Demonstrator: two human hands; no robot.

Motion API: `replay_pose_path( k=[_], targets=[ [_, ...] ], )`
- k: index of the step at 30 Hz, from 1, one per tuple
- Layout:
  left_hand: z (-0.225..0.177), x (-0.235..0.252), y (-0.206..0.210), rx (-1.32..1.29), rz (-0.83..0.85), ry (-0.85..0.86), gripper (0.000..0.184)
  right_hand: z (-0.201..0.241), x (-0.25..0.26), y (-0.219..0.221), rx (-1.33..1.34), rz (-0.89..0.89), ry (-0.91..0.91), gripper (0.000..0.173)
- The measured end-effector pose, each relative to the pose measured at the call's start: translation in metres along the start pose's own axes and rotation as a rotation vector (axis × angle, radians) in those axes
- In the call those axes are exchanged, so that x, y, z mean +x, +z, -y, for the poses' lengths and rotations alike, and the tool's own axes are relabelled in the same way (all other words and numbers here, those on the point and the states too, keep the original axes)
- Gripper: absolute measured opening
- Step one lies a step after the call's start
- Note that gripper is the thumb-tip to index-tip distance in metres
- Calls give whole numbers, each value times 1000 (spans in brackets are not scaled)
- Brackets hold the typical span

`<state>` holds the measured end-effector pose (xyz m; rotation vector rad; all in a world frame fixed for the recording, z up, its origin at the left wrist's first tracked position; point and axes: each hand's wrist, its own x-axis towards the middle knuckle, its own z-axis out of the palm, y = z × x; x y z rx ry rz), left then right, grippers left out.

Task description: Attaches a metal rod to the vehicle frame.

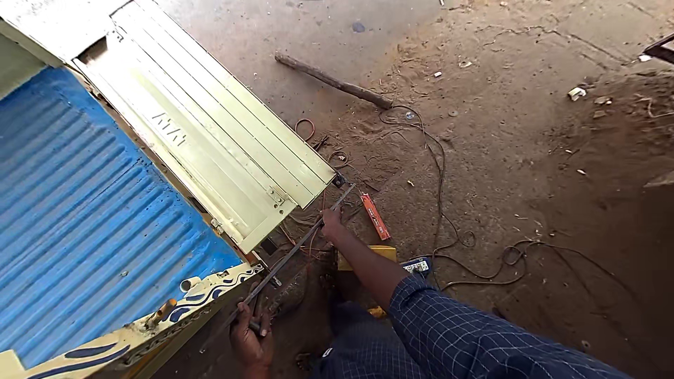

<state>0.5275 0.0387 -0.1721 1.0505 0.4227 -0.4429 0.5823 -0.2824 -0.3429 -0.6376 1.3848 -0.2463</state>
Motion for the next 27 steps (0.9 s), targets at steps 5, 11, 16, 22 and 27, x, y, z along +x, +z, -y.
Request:
replay_pose_path(
  k=[5,11,16,22,27],
  targets=[
    [-2,3,-3,-19,-23,-24,36,-4,-2,-1,12,0,6,95],
    [1,14,0,-34,-63,-41,36,-9,16,1,16,-2,-5,93],
    [-1,22,-6,-47,-130,-57,37,-15,13,3,-27,-15,-22,101],
    [-4,19,-12,-43,-69,-48,37,-15,5,-1,10,30,-22,95],
    [5,29,-18,-50,-111,-76,40,-23,21,3,-51,43,-80,94]
  ],
)
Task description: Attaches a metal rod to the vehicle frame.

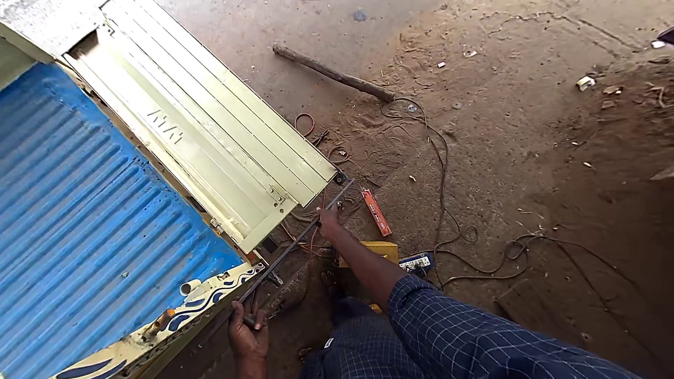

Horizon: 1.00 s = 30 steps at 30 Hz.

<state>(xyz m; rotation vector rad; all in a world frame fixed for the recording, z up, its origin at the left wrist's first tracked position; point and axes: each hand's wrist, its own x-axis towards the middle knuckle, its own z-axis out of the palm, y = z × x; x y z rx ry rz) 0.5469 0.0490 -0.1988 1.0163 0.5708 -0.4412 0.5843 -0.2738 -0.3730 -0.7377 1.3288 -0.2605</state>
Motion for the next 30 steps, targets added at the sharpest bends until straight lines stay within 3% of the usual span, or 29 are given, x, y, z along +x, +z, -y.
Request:
replay_pose_path(
  k=[3,17,19,22,24,27,30],
  targets=[
    [-3,-2,2,-7,49,0,43,4,-1,2,-6,18,-14,96],
    [-25,4,40,59,-56,63,38,24,-3,8,125,105,-13,95],
    [-26,4,40,75,-61,56,39,24,-9,0,-15,114,-49,96],
    [-26,7,42,71,-86,62,38,29,-37,-10,-702,34,-295,77],
    [-28,6,41,77,-101,60,37,25,-78,-9,-1009,54,-579,56],
    [-31,6,45,81,-104,47,36,11,-138,6,-1130,317,-1035,47],
    [-24,1,57,114,-63,20,33,8,-181,11,-1246,626,-1216,59]
  ],
)
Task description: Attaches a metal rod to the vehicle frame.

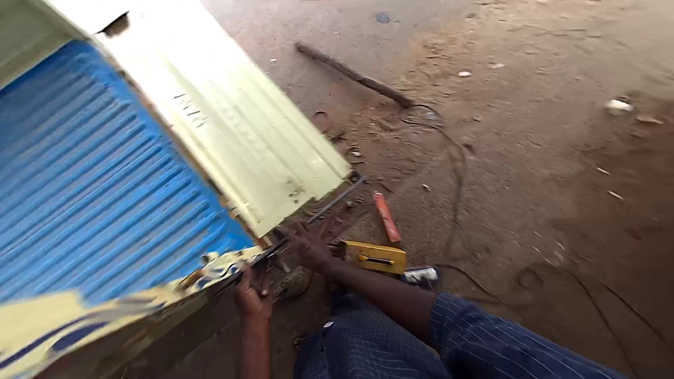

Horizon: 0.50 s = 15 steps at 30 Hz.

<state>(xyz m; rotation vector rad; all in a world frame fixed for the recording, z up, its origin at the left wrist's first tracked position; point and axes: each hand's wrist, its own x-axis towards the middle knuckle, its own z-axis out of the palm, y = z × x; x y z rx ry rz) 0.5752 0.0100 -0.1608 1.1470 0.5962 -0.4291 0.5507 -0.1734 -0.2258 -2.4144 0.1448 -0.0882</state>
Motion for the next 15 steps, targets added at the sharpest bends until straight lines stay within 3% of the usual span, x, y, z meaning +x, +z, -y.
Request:
replay_pose_path(
  k=[4,8,15],
  targets=[
    [-1,-1,-14,52,-114,26,31,30,14,25,-51,171,-182,51],
    [0,3,-17,91,-102,4,38,32,20,34,-113,142,-138,26],
    [-18,-30,-30,334,-70,-21,48,32,24,28,-130,104,-135,19]
  ],
)
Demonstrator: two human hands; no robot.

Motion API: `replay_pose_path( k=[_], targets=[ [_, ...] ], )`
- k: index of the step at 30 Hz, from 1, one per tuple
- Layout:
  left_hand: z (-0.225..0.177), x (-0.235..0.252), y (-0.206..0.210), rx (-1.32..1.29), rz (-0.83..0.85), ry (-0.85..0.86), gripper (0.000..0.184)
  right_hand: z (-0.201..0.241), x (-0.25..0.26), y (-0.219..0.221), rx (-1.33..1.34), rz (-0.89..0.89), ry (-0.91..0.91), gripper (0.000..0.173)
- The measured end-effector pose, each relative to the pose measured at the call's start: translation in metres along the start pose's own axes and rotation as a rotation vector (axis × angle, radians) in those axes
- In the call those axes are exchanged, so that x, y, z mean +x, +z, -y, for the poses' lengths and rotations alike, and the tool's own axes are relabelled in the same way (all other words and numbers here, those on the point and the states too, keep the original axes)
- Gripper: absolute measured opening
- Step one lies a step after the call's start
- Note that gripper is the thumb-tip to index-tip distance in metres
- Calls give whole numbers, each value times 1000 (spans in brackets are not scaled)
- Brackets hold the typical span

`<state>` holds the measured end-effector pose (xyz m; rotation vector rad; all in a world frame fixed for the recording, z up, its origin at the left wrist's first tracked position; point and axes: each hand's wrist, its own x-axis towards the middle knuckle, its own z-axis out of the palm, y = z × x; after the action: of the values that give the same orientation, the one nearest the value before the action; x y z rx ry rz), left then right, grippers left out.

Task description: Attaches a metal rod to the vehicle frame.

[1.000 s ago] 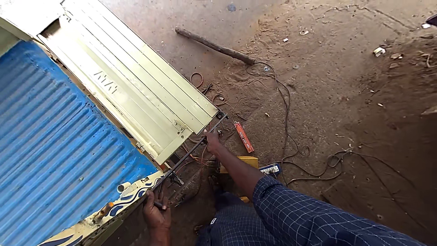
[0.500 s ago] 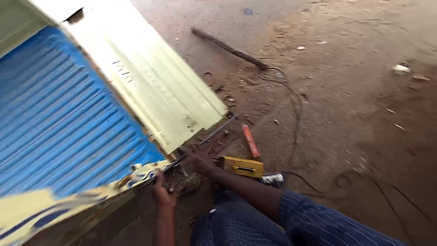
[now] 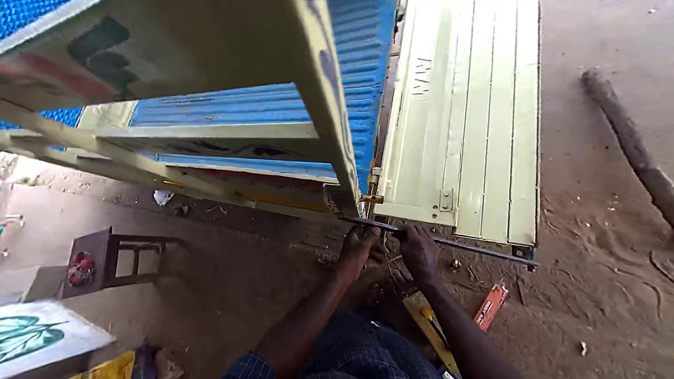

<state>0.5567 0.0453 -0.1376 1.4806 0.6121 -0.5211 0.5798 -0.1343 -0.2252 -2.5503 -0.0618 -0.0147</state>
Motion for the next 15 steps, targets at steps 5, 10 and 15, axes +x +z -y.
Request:
replay_pose_path(
  k=[5,10,15],
  targets=[
    [3,-33,-31,-256,-156,22,26,0,1,-6,26,5,4,18],
    [-23,-62,-52,-505,-169,205,40,-1,-2,-21,62,-49,-14,16],
    [-48,-73,-63,-321,-144,535,52,-3,-4,-34,84,-64,-21,19]
  ],
)
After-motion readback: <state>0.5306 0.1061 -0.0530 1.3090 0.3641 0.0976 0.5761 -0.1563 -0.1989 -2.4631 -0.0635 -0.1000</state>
